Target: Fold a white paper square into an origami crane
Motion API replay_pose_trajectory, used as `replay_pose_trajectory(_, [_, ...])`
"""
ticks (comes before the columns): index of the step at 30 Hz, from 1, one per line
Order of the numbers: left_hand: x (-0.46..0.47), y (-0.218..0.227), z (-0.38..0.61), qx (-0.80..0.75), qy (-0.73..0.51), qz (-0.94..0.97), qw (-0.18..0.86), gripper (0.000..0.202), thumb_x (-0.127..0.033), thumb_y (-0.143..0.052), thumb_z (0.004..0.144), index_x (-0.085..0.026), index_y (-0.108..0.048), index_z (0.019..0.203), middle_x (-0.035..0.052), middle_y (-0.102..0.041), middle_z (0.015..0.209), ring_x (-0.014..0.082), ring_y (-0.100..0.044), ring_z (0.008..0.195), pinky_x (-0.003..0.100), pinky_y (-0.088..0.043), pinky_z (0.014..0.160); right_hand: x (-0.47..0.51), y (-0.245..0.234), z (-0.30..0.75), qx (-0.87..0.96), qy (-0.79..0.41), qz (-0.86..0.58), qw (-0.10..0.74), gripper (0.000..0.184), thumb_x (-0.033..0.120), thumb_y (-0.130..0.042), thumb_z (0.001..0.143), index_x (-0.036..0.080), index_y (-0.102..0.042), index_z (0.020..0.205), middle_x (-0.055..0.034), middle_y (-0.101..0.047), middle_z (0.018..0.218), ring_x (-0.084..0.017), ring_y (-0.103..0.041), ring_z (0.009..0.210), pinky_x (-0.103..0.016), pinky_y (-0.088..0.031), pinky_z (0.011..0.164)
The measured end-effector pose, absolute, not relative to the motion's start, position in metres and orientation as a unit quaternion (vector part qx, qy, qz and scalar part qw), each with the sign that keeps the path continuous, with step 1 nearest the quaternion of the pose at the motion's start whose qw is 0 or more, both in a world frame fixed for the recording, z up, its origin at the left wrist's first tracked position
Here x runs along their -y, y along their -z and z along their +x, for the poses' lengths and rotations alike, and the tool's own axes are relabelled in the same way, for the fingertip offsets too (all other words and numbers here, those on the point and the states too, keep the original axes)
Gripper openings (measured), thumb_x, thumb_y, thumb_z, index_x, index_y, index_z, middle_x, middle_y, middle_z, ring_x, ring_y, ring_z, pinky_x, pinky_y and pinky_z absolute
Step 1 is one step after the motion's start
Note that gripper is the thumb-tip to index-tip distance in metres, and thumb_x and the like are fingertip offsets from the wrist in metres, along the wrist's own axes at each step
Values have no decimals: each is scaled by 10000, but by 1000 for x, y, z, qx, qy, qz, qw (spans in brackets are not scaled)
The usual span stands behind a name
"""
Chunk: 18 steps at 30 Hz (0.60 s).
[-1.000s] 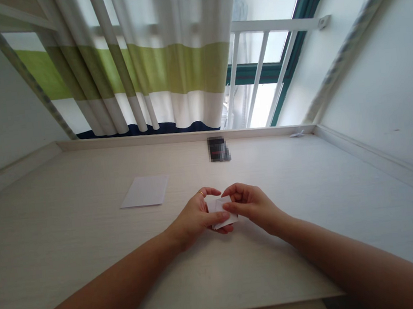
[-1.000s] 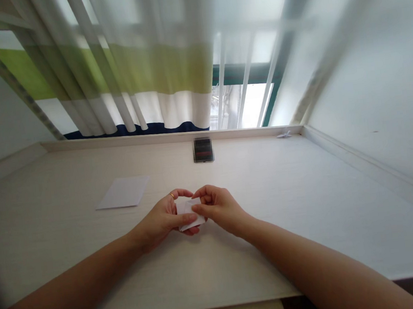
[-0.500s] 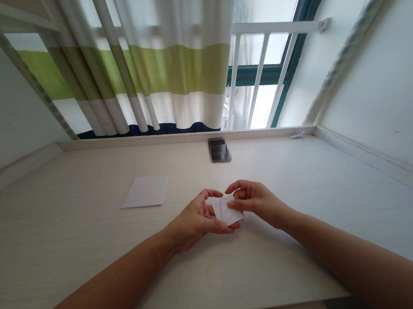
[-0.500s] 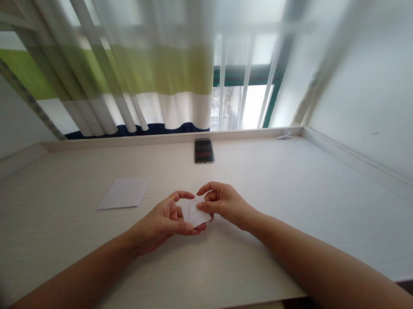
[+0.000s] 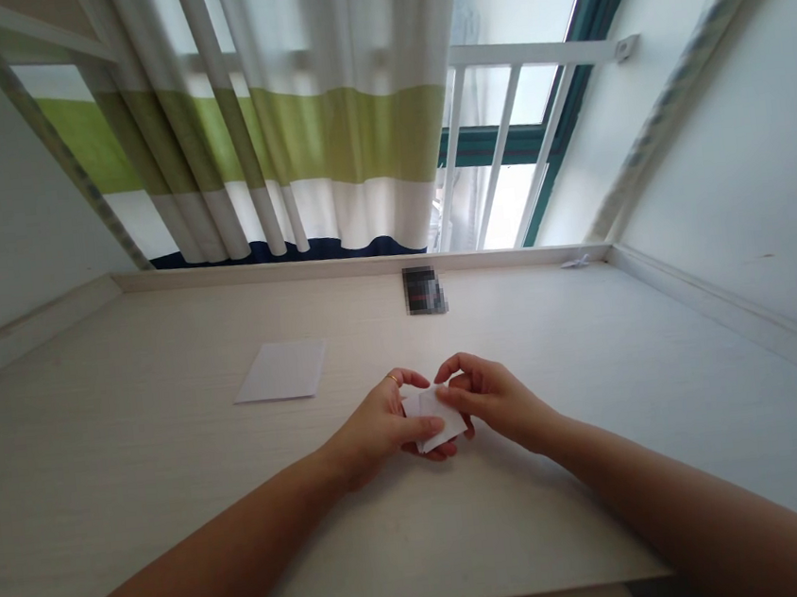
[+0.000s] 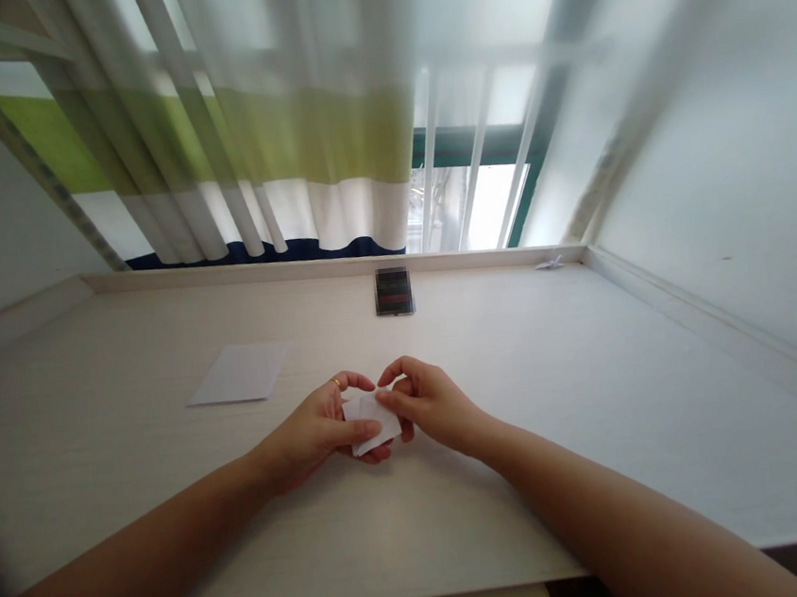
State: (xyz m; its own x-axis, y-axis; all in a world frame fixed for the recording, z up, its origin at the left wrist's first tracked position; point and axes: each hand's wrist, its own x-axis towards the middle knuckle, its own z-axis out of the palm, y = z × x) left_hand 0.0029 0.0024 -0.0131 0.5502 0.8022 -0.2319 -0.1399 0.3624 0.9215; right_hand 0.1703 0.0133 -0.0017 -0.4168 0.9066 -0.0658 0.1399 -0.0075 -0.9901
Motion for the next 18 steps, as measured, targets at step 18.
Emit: replay_pose_trajectory(18, [-5, 13, 2, -353, -339, 458, 742, 528, -202, -715, 605, -181, -337, 973, 81, -670, 768, 223, -650, 714, 377, -486, 674, -15, 2, 176, 575, -668, -348, 320, 307, 151, -593, 652, 176, -452, 923, 61, -508, 579, -96, -505, 526, -260, -398, 544])
